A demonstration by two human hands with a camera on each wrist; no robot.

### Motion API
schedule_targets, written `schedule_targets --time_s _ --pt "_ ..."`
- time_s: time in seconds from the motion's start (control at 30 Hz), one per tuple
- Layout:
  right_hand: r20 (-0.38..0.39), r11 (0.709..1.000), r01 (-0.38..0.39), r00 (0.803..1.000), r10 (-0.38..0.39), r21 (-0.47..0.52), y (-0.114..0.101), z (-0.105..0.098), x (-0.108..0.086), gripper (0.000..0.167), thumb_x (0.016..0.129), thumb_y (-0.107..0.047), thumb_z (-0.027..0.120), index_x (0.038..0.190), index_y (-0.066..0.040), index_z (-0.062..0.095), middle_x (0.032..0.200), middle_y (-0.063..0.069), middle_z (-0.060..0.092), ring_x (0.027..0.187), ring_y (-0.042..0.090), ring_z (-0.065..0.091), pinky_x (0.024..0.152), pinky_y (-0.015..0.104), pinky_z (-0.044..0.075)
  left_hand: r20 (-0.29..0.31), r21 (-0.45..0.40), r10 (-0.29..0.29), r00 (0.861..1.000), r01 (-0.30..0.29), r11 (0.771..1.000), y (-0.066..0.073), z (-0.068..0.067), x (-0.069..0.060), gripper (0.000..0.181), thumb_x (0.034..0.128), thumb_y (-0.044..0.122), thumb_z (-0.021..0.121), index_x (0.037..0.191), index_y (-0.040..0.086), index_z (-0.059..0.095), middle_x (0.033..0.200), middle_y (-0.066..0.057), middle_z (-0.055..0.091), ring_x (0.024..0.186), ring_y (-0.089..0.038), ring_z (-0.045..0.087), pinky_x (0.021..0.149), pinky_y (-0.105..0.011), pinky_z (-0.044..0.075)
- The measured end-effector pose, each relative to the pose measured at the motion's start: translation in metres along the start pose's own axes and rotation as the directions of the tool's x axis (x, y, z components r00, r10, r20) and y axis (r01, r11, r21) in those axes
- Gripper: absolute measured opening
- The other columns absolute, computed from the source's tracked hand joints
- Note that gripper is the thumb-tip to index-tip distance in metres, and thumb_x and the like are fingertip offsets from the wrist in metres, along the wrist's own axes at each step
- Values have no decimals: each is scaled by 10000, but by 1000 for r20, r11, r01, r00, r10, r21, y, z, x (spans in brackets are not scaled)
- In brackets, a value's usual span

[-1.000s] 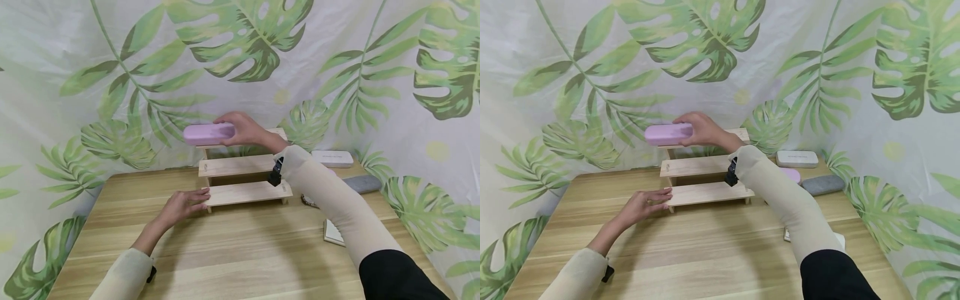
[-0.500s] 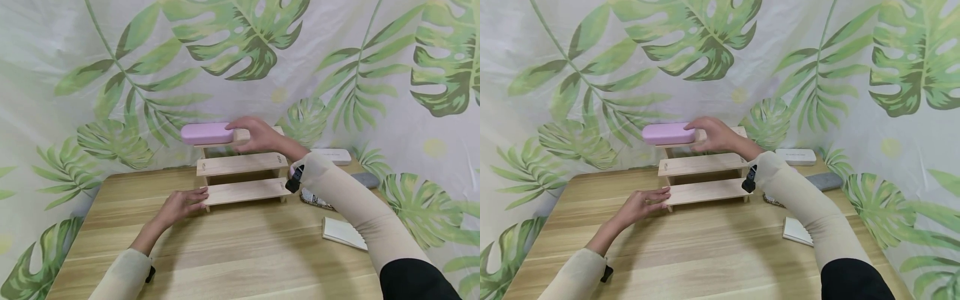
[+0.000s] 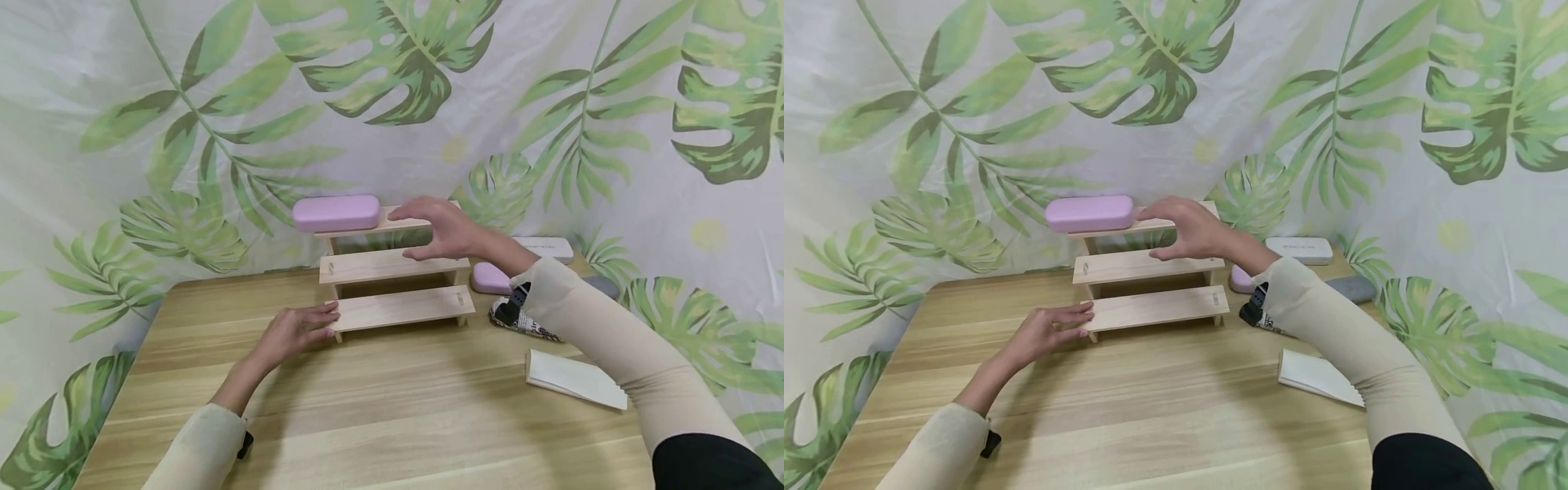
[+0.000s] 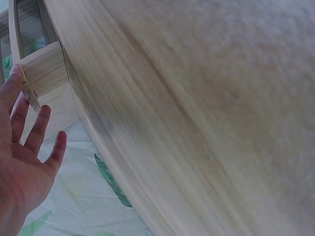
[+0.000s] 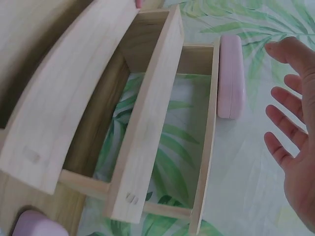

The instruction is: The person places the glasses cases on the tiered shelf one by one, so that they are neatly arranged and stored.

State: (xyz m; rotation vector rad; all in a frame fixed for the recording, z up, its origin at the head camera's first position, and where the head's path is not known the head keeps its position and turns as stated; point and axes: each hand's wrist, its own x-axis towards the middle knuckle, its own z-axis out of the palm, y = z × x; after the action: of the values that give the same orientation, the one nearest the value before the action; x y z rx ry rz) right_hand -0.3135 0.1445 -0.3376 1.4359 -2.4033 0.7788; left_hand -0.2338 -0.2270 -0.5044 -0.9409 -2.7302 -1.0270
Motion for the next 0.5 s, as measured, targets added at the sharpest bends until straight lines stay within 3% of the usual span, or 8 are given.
schedule_targets --time_s 0.1,0.33,0.5 --pt "6 1000 20 1000 -20 3 1 -1 -11 599 828 -248 897 1348 -24 699 1354 158 711 1291 341 637 1121 494 496 -6 -3 -1 1000 1 1000 0 0 0 357 896 151 855 1242 94 786 1400 -85 683 1119 -354 738 464 -223 424" --pt "22 999 27 999 -27 19 2 -1 -41 604 837 -249 884 1357 -16 685 1366 150 704 1282 345 636 1087 524 509 12 -13 -25 1000 25 1000 -1 0 -1 362 907 160 847 1258 107 778 1420 -69 671 807 -257 758 439 -226 384" --pt "12 999 36 999 -36 18 1 -1 -62 594 816 -215 906 1342 -31 700 1344 137 717 1261 346 651 1069 545 520 11 -14 -20 1000 20 1000 -1 0 0 363 907 164 847 1259 108 779 1421 -62 671 1091 -334 754 515 -232 473"
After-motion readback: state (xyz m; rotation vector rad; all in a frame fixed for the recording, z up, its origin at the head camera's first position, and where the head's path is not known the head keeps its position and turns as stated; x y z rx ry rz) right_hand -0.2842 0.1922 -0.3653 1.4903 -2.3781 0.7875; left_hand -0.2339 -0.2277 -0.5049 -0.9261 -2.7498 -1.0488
